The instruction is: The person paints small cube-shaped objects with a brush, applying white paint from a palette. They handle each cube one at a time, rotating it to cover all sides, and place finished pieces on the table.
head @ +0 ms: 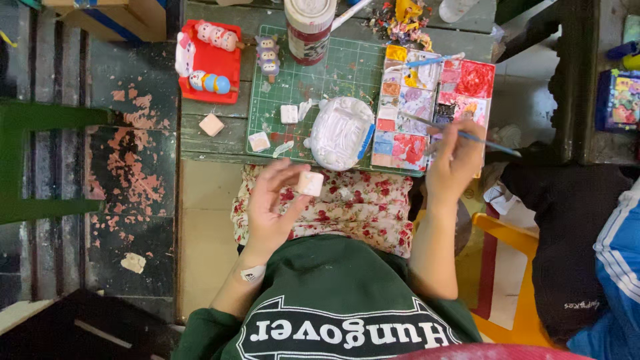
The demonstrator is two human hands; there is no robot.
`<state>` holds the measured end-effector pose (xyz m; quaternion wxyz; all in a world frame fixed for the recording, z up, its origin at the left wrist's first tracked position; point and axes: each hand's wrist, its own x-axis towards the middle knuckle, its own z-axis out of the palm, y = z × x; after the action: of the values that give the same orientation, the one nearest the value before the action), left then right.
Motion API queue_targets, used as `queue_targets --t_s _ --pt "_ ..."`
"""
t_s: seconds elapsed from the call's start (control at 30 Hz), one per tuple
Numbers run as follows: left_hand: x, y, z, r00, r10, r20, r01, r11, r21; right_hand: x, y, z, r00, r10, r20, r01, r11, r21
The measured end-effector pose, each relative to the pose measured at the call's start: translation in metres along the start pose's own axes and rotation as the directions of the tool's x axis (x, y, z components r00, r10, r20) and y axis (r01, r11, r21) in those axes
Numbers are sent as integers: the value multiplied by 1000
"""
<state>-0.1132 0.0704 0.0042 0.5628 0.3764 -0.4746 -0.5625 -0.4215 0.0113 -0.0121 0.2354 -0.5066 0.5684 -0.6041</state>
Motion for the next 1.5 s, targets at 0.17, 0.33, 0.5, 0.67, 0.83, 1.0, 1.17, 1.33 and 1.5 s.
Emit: queue_targets --t_s 0.17,0.33,0.5,0.67,0.83,1.0,1.17,1.33,1.5 --pt "0 -9 -6 998 -2 -55 -1 998 -65 11 15 11 993 105 44 -90 957 -276" --pt "-3 -18 -11 997 26 -73 -32 995 -94 16 19 21 989 132 69 -110 957 -268" --pt "-4 -18 -12 996 44 -77 -49 997 -68 20 25 18 987 137 81 -122 979 -166" --pt "-5 -13 -13 997 20 -80 -25 998 -63 24 30 -3 982 137 127 -126 987 -96" --pt "-2 -13 -11 996 47 -73 -50 998 -28 24 30 -12 977 127 171 -119 991 -56" --pt "-2 -12 -10 997 48 -66 -50 998 -25 33 28 -8 966 109 234 -85 990 -111" --pt "-3 -13 -11 997 37 -74 -39 999 -31 35 25 -8 963 114 244 -64 977 -205" --pt "-3 -14 -10 997 40 -73 -42 999 -24 34 29 -9 961 177 212 -143 976 -167" --pt "-3 -14 -11 996 63 -68 -64 998 -8 34 35 -1 946 287 148 -279 957 -73"
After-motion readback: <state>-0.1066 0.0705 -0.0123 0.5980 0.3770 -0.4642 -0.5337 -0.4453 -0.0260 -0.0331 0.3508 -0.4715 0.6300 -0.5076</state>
